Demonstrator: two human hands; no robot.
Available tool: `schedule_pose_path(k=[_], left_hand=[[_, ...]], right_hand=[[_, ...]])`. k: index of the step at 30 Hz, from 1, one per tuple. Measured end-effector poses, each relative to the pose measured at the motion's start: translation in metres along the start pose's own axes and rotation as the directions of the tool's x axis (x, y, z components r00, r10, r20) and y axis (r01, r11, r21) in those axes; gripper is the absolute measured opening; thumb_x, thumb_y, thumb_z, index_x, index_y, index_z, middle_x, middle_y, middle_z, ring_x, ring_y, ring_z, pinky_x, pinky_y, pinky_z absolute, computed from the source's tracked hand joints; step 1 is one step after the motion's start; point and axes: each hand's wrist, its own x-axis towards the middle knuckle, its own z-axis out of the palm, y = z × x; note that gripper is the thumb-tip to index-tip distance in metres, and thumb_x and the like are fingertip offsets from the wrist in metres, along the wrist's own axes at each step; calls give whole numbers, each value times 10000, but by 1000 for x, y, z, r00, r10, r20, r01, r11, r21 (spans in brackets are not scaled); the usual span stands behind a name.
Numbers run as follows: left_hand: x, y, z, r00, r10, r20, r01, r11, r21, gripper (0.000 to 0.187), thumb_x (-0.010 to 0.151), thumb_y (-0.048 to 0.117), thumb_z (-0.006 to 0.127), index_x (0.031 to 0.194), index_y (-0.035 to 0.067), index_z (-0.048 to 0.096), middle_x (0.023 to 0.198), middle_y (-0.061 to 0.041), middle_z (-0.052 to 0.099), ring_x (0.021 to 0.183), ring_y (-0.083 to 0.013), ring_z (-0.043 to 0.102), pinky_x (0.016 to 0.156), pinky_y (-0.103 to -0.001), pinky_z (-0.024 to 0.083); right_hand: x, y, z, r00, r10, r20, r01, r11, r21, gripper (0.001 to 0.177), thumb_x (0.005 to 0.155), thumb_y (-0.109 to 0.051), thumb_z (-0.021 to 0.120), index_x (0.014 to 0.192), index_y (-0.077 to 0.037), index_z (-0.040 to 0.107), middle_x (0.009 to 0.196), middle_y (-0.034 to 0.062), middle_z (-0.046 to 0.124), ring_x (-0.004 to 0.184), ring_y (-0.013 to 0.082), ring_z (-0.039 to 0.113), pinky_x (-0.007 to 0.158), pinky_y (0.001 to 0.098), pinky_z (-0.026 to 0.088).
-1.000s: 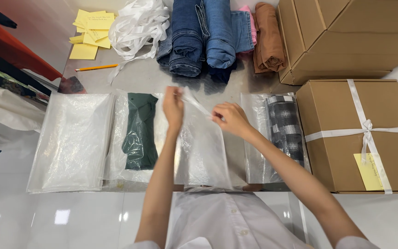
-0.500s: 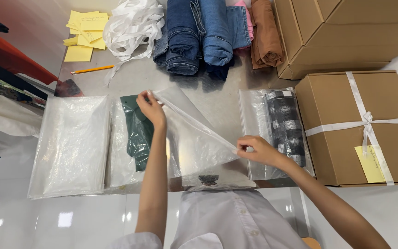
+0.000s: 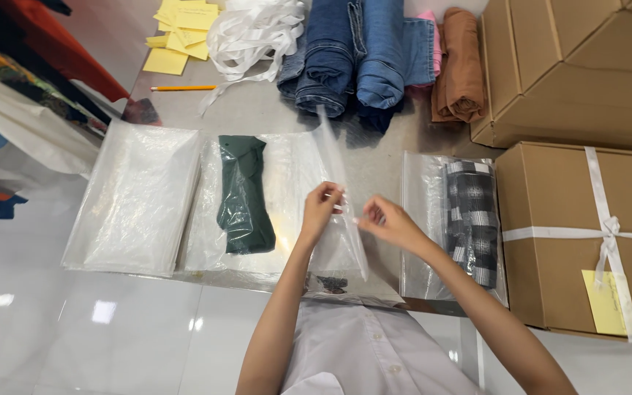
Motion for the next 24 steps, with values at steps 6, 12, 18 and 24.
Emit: schedule_pose_path(k=[6,12,18,24], left_hand=[[-12,5,-3,995,100,2,-99,979,177,175,917,240,786,967,83,728,969,-92,665,915,-243,712,741,-328,637],[-39,45,-29,985,-16,-172,12,1000,-23,152,937,191,674,918,42,648,1082,-103,635,993,-223,620,872,-349,576],[-66,75,-22,996,9,-88,-23,988,-152,121,880,176,690,839,71,645,1156,-113,693,983,-202,632,882,-361,556],[-98,101,-14,986,120,-113,-137,977,-162,148,900,185,740,850,60,678,1181,-92,698,1013,-172,652,918,-348,562]], right_hand=[[40,33,5,996,69,-49,-69,998,-7,283,850,-156,779,1067,-94,609,876,103,717,776,220,707,680,345,566],[31,46,-21,923,-108,-370,-71,896,-438,416,808,-108,735,1175,-119,539,836,66,650,869,322,674,775,444,540],[71,39,9,854,-443,272,407,243,-880,724,547,28,869,1200,-187,644,1515,35,440,1444,324,366,1150,493,346],[90,-14,65,797,-603,-20,-226,-266,-937,612,935,-222,570,1530,-267,437,1732,-72,145,1586,208,80,1242,515,-66]])
